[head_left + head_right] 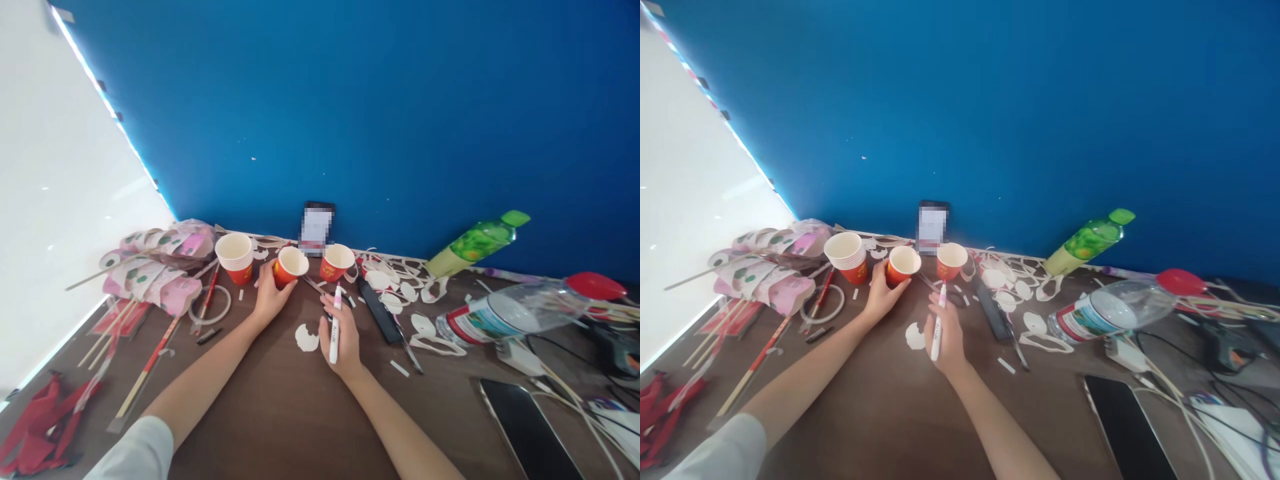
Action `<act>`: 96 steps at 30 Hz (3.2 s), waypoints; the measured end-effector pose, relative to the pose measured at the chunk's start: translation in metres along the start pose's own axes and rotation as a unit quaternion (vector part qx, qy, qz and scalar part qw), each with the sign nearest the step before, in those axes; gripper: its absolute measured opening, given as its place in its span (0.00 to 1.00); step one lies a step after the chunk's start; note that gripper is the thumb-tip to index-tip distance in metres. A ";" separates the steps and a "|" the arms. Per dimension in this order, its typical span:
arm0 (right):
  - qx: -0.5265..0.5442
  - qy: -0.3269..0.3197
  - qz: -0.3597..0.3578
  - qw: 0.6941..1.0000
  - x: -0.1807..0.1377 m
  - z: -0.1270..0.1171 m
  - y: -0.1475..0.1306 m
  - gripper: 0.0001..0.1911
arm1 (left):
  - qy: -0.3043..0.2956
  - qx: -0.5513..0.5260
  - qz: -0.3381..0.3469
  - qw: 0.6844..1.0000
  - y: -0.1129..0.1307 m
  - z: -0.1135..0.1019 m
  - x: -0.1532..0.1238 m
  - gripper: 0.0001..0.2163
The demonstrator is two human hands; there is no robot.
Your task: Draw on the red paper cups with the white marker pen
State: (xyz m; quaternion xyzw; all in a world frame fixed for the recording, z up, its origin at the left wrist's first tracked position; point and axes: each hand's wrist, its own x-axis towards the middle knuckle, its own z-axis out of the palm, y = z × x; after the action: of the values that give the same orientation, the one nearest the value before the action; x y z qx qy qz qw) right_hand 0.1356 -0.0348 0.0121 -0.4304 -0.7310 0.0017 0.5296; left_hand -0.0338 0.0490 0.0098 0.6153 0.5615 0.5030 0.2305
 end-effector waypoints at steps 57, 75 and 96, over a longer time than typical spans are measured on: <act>0.005 0.020 0.044 0.999 0.000 0.001 0.001 0.12 | -0.035 0.450 -0.037 0.891 0.092 -0.132 0.048 0.12; 0.051 -0.043 0.015 0.998 -0.009 -0.001 0.004 0.30 | -0.184 -0.172 0.029 0.967 0.069 -0.011 -0.018 0.15; 0.045 -0.009 0.107 0.993 -0.008 -0.006 0.001 0.22 | -0.234 -0.317 -0.010 0.919 0.023 0.004 -0.038 0.43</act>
State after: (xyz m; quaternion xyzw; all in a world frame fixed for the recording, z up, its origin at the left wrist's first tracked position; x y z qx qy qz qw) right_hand 0.1408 -0.0419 0.0084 -0.4819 -0.6848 0.0946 0.5385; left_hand -0.0146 0.0087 0.0137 0.6048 0.3086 0.4940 0.5431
